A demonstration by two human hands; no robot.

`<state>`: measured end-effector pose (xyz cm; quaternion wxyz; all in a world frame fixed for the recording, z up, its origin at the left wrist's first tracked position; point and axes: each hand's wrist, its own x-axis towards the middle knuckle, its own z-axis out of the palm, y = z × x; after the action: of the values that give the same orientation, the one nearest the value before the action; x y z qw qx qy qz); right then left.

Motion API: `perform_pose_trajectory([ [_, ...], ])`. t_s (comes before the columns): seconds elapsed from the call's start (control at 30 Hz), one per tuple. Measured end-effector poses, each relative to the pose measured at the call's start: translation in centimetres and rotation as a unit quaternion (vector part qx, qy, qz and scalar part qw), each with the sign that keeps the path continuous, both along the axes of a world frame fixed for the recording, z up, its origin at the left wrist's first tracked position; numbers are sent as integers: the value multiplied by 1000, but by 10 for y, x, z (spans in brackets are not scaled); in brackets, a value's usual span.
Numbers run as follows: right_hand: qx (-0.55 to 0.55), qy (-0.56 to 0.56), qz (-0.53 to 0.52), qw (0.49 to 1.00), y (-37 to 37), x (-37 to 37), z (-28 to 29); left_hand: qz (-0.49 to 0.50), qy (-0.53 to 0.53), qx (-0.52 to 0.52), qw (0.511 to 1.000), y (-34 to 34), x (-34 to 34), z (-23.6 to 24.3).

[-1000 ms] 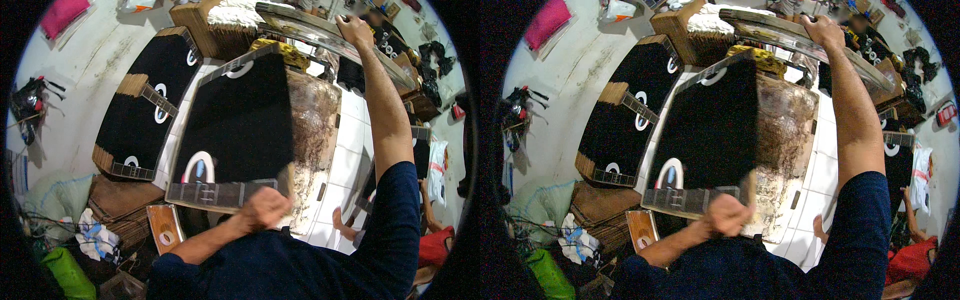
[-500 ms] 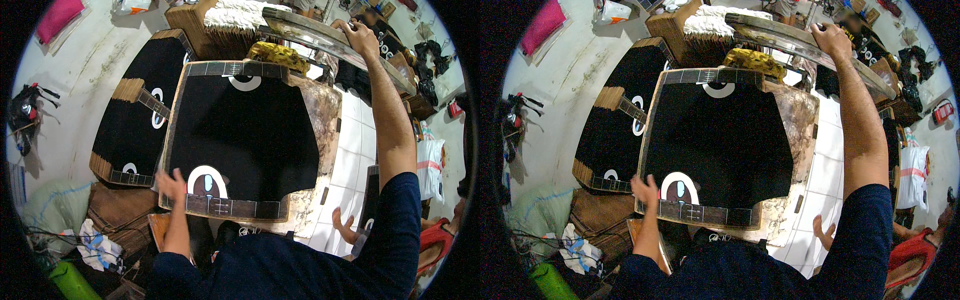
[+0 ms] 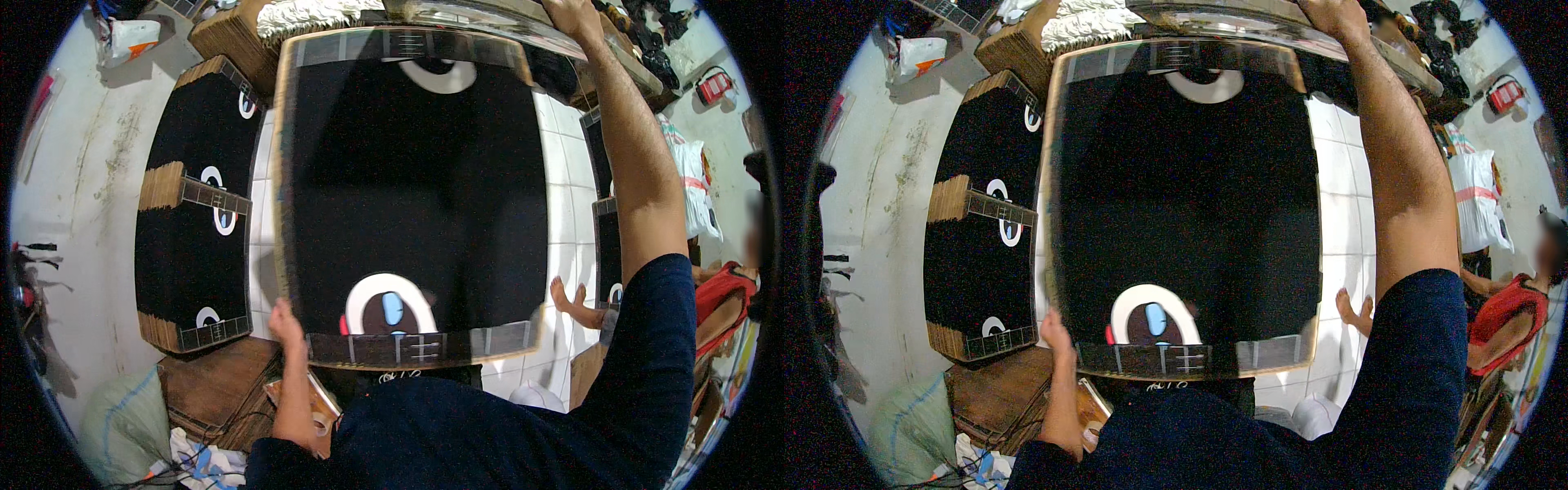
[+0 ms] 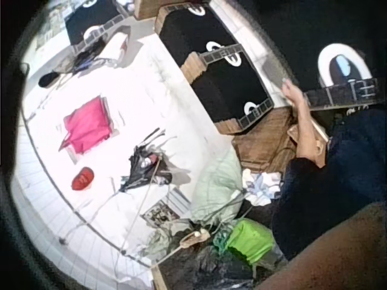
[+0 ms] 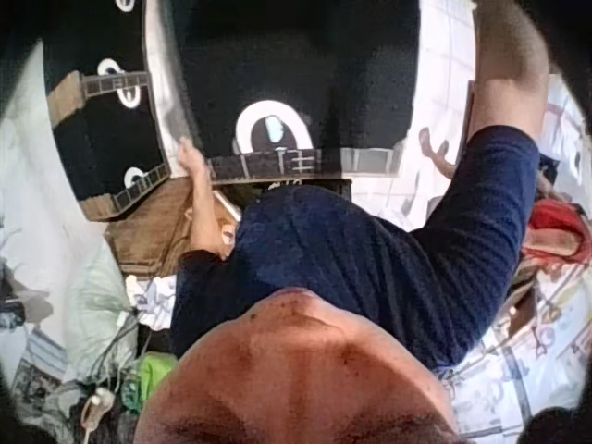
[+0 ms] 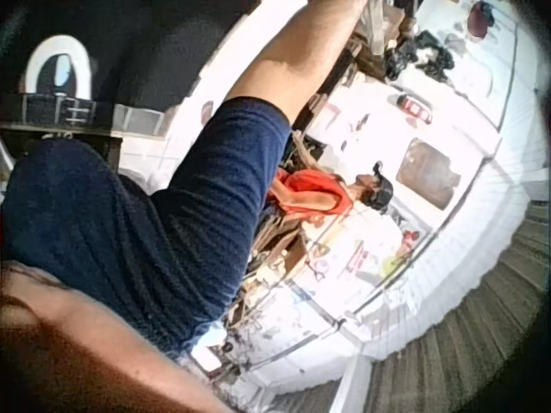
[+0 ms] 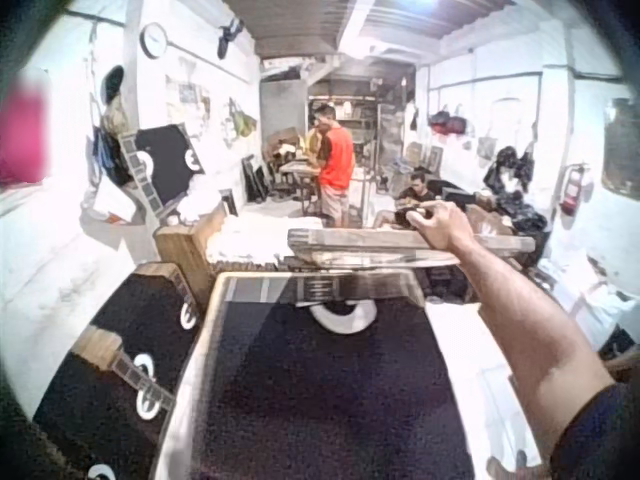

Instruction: The person repeatedly places a screen printing frame onto a black fabric item and uses a squeegee to pull ink across the screen. The person lifts the frame to reveal the printed design, then repeats the process on the same item multiple times.

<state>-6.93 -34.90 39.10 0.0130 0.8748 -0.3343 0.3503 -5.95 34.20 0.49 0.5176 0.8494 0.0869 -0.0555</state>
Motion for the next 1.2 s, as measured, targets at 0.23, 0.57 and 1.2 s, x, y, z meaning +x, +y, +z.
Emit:
perform_pose_trajectory([
  [0.23,-2,13,6,1000,-7,0,-5,-42,46,161,985,-60,-48,-11],
  [0.57,7,27,2,1000,-6,0,2,-248,2,195,949,13,-51,18],
  [1.2,49,37,27,998,-16,9,17,-245,51,177,952,-33,-29,41],
])
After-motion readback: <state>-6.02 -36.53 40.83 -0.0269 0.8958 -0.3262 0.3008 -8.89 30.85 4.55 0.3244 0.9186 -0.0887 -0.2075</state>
